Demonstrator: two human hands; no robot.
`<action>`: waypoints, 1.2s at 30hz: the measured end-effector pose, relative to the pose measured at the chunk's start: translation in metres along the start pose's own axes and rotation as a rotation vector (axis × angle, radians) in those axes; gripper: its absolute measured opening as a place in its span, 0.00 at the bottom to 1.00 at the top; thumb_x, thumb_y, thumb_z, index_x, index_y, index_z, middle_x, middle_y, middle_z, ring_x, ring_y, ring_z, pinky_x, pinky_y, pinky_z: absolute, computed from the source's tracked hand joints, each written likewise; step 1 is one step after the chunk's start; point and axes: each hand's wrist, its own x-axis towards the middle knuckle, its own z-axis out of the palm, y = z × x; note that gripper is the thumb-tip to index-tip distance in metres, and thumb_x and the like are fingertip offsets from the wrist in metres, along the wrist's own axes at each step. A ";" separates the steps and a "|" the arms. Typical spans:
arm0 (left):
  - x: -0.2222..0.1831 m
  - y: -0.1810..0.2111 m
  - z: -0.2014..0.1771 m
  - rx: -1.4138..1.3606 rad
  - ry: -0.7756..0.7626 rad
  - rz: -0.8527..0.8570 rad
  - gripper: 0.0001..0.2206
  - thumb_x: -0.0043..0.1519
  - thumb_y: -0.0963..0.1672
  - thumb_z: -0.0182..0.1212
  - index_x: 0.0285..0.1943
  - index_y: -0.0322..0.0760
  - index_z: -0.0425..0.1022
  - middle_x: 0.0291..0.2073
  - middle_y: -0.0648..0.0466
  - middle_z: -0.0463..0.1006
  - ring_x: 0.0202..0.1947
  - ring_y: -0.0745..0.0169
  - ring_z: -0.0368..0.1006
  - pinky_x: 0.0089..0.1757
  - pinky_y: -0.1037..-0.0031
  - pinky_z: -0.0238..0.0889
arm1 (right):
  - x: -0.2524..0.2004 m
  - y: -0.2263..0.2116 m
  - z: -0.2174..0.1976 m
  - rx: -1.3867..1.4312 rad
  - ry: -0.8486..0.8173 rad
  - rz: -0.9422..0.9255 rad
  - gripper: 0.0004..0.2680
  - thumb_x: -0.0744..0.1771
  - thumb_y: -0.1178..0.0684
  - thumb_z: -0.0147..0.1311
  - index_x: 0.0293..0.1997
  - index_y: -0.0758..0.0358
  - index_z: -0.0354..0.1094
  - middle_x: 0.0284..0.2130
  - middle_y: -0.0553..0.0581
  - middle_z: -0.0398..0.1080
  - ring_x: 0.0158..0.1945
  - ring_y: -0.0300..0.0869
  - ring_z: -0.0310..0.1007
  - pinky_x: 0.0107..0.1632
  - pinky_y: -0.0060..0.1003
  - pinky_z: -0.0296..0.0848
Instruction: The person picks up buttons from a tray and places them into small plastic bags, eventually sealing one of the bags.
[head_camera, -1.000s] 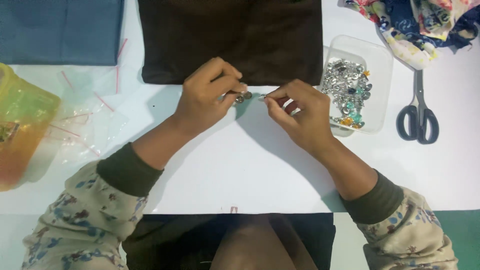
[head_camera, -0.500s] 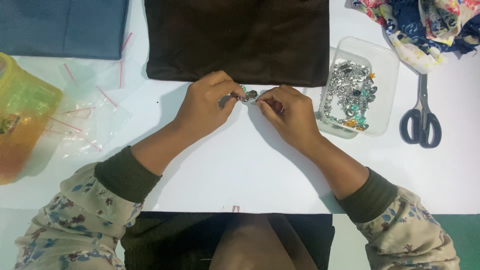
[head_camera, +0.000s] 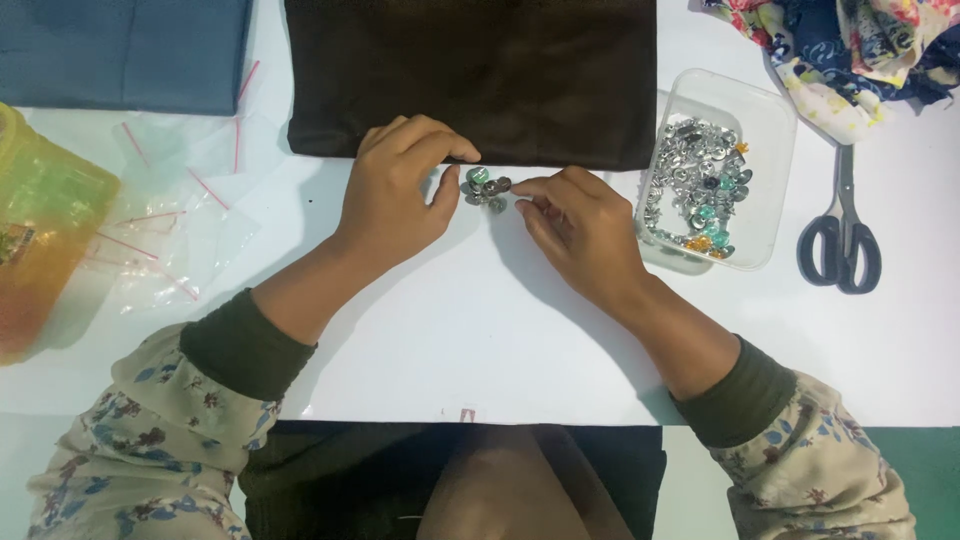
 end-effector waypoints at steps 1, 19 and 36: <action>0.003 0.000 -0.001 0.000 0.001 0.001 0.11 0.55 0.33 0.65 0.41 0.40 0.81 0.35 0.56 0.77 0.40 0.53 0.77 0.45 0.64 0.67 | 0.004 -0.004 -0.003 -0.001 0.000 -0.001 0.05 0.66 0.65 0.59 0.44 0.65 0.78 0.27 0.56 0.71 0.29 0.43 0.73 0.30 0.32 0.74; 0.063 0.057 0.050 -0.129 0.013 0.206 0.09 0.59 0.35 0.63 0.43 0.41 0.78 0.38 0.58 0.77 0.36 0.56 0.70 0.42 0.65 0.56 | -0.015 0.146 -0.161 -0.489 0.386 -0.138 0.08 0.71 0.73 0.62 0.54 0.75 0.82 0.34 0.64 0.73 0.33 0.46 0.69 0.38 0.38 0.69; 0.101 0.100 0.184 0.386 -0.596 0.127 0.15 0.50 0.37 0.63 0.18 0.58 0.74 0.14 0.66 0.71 0.46 0.55 0.64 0.46 0.61 0.50 | -0.007 0.093 -0.150 -0.845 -0.590 0.456 0.14 0.67 0.47 0.60 0.61 0.44 0.76 0.49 0.54 0.80 0.51 0.57 0.58 0.47 0.53 0.50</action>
